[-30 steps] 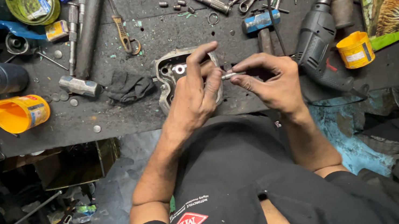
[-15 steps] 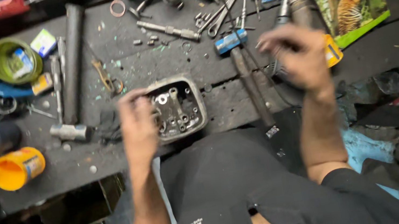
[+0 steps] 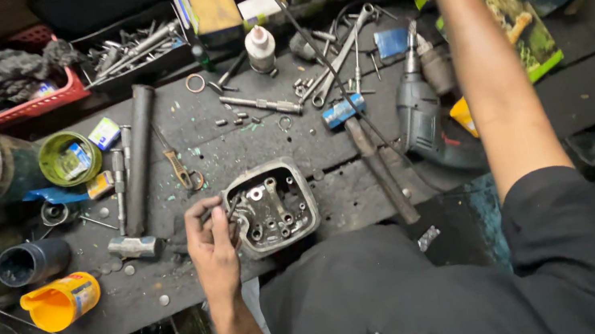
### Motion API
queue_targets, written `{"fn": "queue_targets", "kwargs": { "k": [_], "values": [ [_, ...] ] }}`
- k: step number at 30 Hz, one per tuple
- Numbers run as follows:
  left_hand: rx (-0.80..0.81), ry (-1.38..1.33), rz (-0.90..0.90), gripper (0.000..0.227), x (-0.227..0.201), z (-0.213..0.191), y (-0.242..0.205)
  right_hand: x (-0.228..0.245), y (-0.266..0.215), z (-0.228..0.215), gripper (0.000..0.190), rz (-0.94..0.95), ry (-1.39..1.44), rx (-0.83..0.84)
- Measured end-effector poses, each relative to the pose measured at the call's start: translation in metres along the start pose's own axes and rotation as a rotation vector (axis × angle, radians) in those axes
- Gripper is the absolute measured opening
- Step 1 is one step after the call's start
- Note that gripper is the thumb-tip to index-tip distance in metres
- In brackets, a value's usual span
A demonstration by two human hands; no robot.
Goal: The person assembles a mechanical part by inserting cylindrical components into a metal housing. They use a hammer to tap the components into place and repeatedly adjust the part on the workbench.
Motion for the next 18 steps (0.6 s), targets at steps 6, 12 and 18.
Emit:
{"fn": "queue_targets", "kwargs": {
  "k": [6,12,18],
  "values": [
    [-0.099,0.016,-0.007,0.016,0.015,-0.015,-0.012,0.002,0.030,0.028,0.031,0.319,-0.260,0.136],
    [-0.176,0.000,-0.096,0.015,0.034,-0.019,-0.027,0.013,0.028,0.025,0.025,0.079,-0.307,0.037],
    [-0.137,0.011,-0.046,0.016,0.029,-0.002,-0.024,0.010,0.029,0.031,0.027,0.066,-0.350,0.086]
  ]
}}
Point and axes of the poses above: each hand's wrist, its own y-axis towards the middle knuckle, its own z-axis out of the palm, x = y × z, the point moved 7 cm from there along y, towards the middle knuckle, and after that the axes turned 12 degrees about y, right-handed, at the moved point
